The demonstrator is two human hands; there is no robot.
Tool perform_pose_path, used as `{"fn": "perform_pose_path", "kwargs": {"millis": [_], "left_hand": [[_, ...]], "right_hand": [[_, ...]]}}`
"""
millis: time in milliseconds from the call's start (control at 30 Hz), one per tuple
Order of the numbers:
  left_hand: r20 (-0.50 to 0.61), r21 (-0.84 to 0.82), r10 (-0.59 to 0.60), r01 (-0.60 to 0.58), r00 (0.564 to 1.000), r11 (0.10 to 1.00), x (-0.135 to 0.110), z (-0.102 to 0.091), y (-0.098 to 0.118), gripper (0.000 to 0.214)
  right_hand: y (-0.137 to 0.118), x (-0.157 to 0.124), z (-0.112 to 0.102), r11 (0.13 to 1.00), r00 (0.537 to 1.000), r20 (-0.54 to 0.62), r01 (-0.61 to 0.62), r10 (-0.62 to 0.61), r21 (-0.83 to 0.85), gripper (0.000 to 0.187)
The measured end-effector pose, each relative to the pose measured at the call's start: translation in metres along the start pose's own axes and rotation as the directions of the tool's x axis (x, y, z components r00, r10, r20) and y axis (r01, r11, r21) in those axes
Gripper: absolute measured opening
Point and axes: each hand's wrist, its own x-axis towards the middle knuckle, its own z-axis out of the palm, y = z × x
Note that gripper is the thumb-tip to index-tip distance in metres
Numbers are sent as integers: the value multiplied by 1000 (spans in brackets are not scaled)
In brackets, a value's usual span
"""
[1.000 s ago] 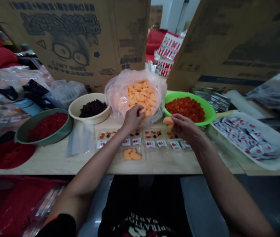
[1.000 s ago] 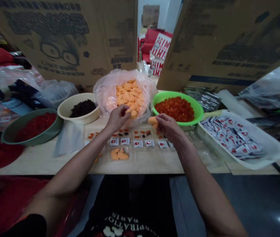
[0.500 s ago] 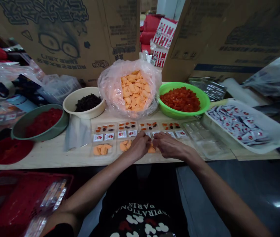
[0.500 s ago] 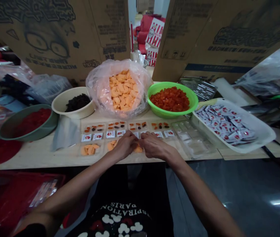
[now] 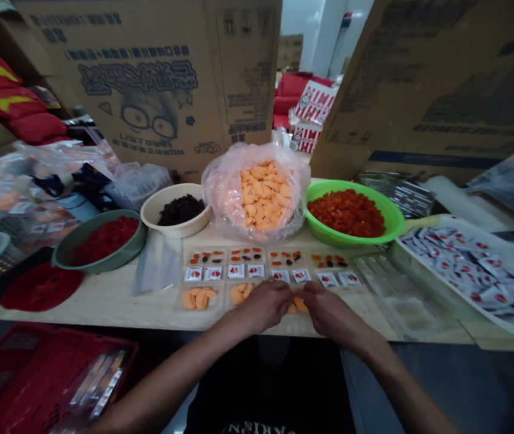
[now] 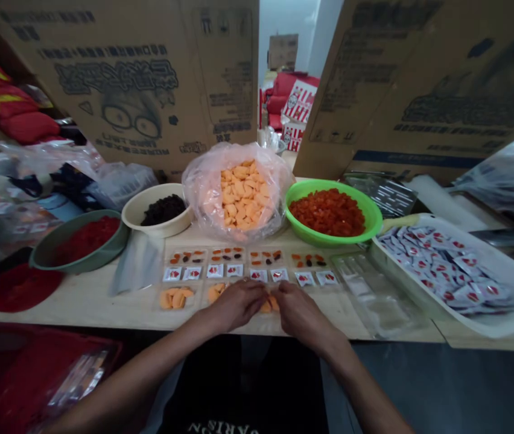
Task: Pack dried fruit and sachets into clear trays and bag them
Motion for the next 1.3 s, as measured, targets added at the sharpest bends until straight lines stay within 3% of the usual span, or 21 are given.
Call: {"fn": "perform_pose_path", "kwargs": {"millis": [67,167,233,333,433,533,567,633,700,733,800,867,900,1000,1100,1167,1233,1300], "left_hand": [[-149,7,-71,72,986,997,20,-30,-20,24],[-335,137,-254,314,907,939,65,-81,-60,30],[-303,198,-330,398,894,896,96,-106,-85,29],[-248,195,-349,400,904,896,127,-125,-113,17],[-258,144,-332,376,907,915,133,-134,-130,12],[-302,78,-315,353,900,932,124,-144,-142,10],[-342,-6,-331,350,879,937,120,-147,-144,10],[-425,-338,-440,313,791,888,115,-152,-143,13],[-405,-707,-602,182,689,684,113,-153,-134,18],[-356,-821,-655,112,666,560,112,-152,-127,22],[-267,-914,-683,46,680,403,111,-146,-111,29],[-209,-947,-674,26,709,321,110,-137,-96,33],[-179,-959,-669,26,722,284,110,-133,-91,35],[-52,-991,-676,43,735,123,115,-125,-88,40],[63,-996,-664,11,745,-83,124,-127,-98,43],[68,-983,-637,-57,767,-174,130,-132,-106,44],[55,-968,-629,-113,776,-223,135,-138,-110,40],[63,-957,-643,-136,763,-255,139,-144,-109,31]], "right_hand": [[6,27,-26,1000,996,-94,-11,10,-10,34],[9,88,-69,996,956,-294,-13,-14,-88,39],[6,133,-89,988,937,-349,-24,-30,-150,45],[0,189,-100,988,941,-335,-92,46,-120,45],[3,218,-101,989,934,-327,-125,144,77,37],[14,227,-108,961,906,-361,-139,221,240,24],[18,228,-113,943,895,-371,-137,250,304,19],[24,227,-124,889,878,-370,-119,303,443,14],[28,220,-134,825,875,-349,-93,335,558,13],[30,214,-137,764,879,-324,-67,349,642,10],[33,195,-141,546,899,-251,16,359,838,7],[41,166,-140,298,922,-183,79,341,951,18],[46,149,-138,241,927,-170,90,333,966,23],[69,89,-128,346,892,-188,38,410,937,28],[96,26,-115,448,795,-219,-73,566,891,28],[108,-12,-105,528,753,-252,-147,609,836,27],[114,-41,-92,654,784,-266,-221,560,724,28],[114,-59,-76,764,859,-204,-278,469,583,30]]}}
